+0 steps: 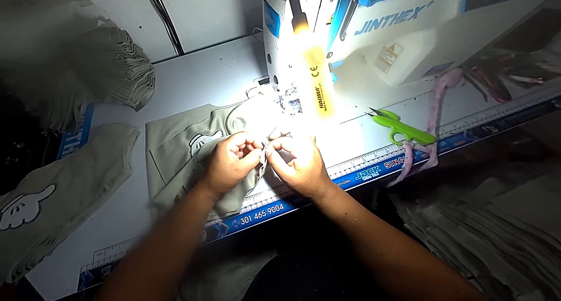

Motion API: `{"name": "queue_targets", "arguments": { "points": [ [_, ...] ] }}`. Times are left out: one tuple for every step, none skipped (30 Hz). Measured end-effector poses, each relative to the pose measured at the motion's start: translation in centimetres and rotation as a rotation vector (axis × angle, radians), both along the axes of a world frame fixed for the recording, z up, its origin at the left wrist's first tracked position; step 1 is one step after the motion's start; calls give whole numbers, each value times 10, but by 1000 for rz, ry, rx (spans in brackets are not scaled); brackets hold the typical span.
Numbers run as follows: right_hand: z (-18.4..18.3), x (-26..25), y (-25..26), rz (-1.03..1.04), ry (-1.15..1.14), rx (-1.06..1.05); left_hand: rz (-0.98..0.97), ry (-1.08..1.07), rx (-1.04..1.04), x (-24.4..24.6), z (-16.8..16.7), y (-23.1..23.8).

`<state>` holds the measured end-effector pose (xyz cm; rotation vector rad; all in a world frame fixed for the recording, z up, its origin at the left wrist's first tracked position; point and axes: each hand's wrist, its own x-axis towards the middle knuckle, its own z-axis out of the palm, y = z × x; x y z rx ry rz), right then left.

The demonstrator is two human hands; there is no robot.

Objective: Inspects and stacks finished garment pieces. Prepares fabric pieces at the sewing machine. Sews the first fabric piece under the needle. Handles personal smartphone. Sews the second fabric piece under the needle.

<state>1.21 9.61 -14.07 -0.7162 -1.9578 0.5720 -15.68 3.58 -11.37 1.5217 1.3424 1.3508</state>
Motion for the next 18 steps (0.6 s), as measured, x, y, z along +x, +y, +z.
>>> {"name": "queue_targets", "arguments": {
  "points": [
    [0, 0, 0, 3, -4, 1, -9, -5, -5, -1, 0, 0],
    [0, 1, -1, 8, -11, 1, -20, -2, -2, -2, 0, 1],
    [0, 1, -1, 13, -17, 3, -25, 21, 16, -2, -3, 1],
    [0, 0, -1, 13, -21, 5, -18, 64, 48, -3, -6, 3],
    [0, 0, -1, 16, -28, 5, 8, 128, 82, -4, -9, 4],
    [0, 0, -1, 17, -35, 6, 37, 191, 109, -4, -10, 4],
    [0, 0, -1, 16, -38, 10, 61, 246, 124, -3, -9, 3],
    [0, -1, -1, 13, -41, 14, 81, 291, 137, -2, -9, 2],
    [0, -1, -2, 5, -47, 16, 99, 329, 149, -1, -8, 2],
    [0, -1, -2, -9, -50, 21, 116, 361, 161, -1, -8, 2],
    [0, -1, -2, -26, -56, 22, 128, 386, 174, 0, -8, 2],
    [1, -1, -2, -39, -60, 20, 135, 401, 185, 0, -9, 2],
    [1, -1, -3, -51, -65, 22, 139, 409, 186, 0, -9, 2],
    [1, -1, -3, -62, -72, 25, 140, 406, 181, 0, -9, 2],
    [1, -2, -3, -68, -75, 29, 139, 394, 173, 0, -8, 2],
    [2, -2, -3, -66, -73, 30, 136, 374, 160, 0, -7, 2],
    [2, -1, -2, -56, -67, 30, 126, 347, 148, 0, -6, 2],
    [2, -1, -2, -41, -48, 31, 100, 306, 137, -1, -5, 2]
  ]
}}
